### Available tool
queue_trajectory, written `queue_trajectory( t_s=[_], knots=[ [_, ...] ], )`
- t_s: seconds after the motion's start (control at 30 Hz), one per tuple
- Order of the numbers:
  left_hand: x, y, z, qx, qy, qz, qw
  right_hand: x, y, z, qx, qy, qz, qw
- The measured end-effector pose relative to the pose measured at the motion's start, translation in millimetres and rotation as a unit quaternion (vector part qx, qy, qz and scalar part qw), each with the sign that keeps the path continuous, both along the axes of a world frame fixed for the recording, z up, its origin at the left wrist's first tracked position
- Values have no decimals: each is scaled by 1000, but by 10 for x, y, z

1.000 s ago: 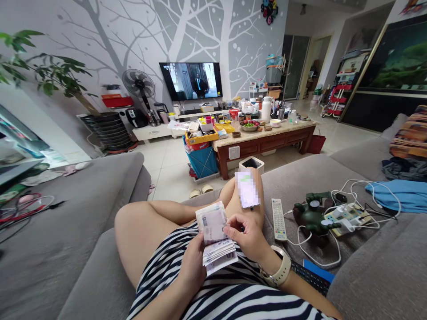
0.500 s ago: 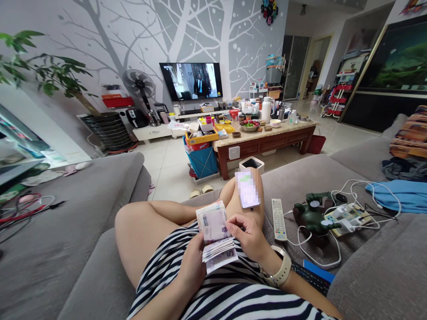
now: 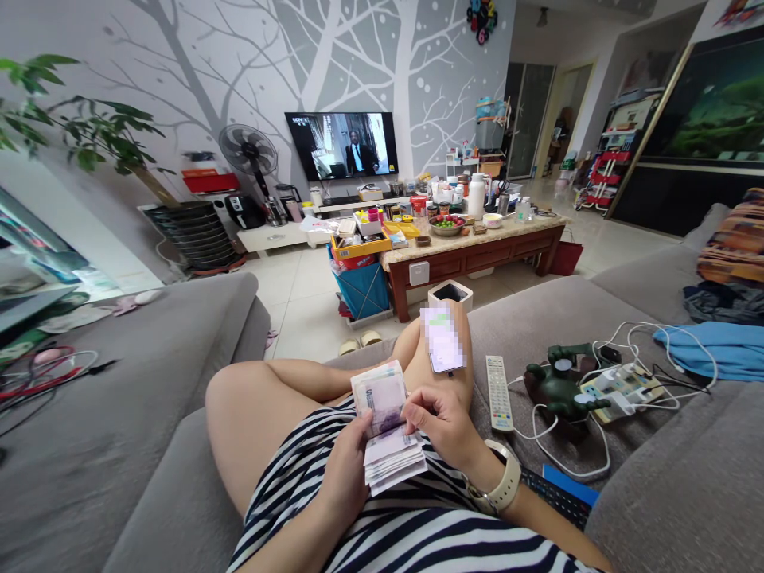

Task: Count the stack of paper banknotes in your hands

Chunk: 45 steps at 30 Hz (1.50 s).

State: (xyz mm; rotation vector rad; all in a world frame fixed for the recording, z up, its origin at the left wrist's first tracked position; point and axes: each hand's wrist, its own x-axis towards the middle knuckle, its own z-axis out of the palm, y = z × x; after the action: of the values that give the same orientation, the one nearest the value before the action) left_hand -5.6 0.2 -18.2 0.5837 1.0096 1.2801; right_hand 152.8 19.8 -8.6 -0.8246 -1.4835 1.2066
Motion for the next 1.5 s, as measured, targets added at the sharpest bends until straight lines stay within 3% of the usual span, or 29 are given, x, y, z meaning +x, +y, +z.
queue_trajectory(
  t_s=[0.33, 0.53, 0.8, 1.23, 1.5],
  knots=[
    [-8, -17, 21, -4, -49, -18, 999, -24, 88, -79, -52, 7, -79, 995],
    [-13, -13, -23, -16, -58, -15, 998, -33, 89, -69, -61, -15, -59, 996],
    [12, -28, 50, 2, -41, -14, 999, -32, 64, -35, -45, -18, -57, 997],
    [4, 8, -42, 13, -30, -8, 999, -10, -4, -16, 6, -17, -36, 999],
    [12, -3, -15, 4, 5, 2, 1000, -14, -22, 16, -10, -12, -38, 999]
  ],
)
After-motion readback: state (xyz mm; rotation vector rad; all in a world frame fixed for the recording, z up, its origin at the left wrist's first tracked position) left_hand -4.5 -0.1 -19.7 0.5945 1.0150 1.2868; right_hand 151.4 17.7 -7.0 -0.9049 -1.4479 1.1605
